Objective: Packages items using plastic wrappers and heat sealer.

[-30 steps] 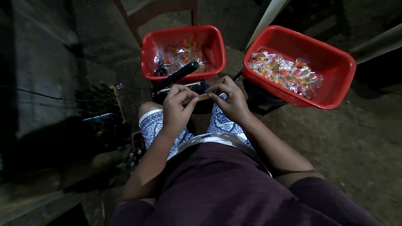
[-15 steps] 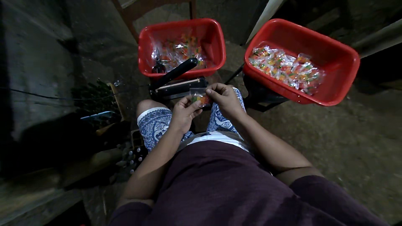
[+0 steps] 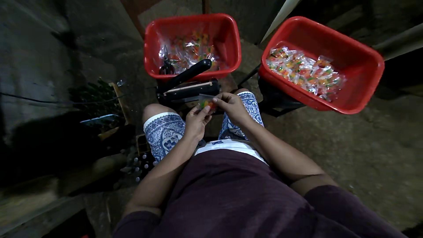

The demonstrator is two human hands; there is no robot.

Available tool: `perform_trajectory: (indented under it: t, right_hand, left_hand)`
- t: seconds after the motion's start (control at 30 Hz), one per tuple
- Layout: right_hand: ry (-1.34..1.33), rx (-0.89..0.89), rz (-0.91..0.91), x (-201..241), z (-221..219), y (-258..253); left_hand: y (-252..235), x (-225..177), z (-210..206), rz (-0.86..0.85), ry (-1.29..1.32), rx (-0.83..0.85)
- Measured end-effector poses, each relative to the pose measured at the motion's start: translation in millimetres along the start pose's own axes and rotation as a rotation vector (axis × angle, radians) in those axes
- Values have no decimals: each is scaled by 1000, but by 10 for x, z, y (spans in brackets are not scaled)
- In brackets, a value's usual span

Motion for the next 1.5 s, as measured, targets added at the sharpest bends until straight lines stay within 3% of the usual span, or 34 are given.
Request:
perform_trajectory:
  t: [0.2, 0.3, 0.43, 0.57, 0.67, 0.77, 0.83, 1.03, 1.5]
  right_hand:
    - [139, 9, -57, -210, 42, -185]
    - [456, -49, 2, -303, 375, -397]
    - [817, -52, -84, -157, 723, -641]
    - [855, -13, 212, 243, 542, -1025]
    - [852, 169, 325, 446, 143, -1357]
    - [1032, 474, 76, 213, -100, -1600]
    - [1100, 546, -35, -48, -105, -1651]
    - [1028, 455, 89, -572, -21, -1539]
    - [1057, 210, 204, -748, -19, -1436]
  left_hand:
    - [-215, 48, 69, 89, 141, -50]
    - [-468, 29, 154, 102, 177, -124]
    - [-853, 4, 214, 75, 175, -200]
    - [-1124, -15, 164, 70, 163, -228]
    - [-1230, -40, 89, 83, 165, -288]
    - [-1286, -23, 52, 106, 196, -290]
    - [-1296, -11, 22, 139, 183, -327]
    - [-1308, 4, -6, 154, 214, -307]
    - [-1312, 31, -60, 137, 244, -293]
Point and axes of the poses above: each hand's wrist, its own y-axis away from the middle knuckle, its own z-axis out of the back of the hand, x = y × z, the point moved 4 cm from there along -y, towards the middle knuckle, and after that the axes turned 13 degrees about z, right-handed, at the moved point
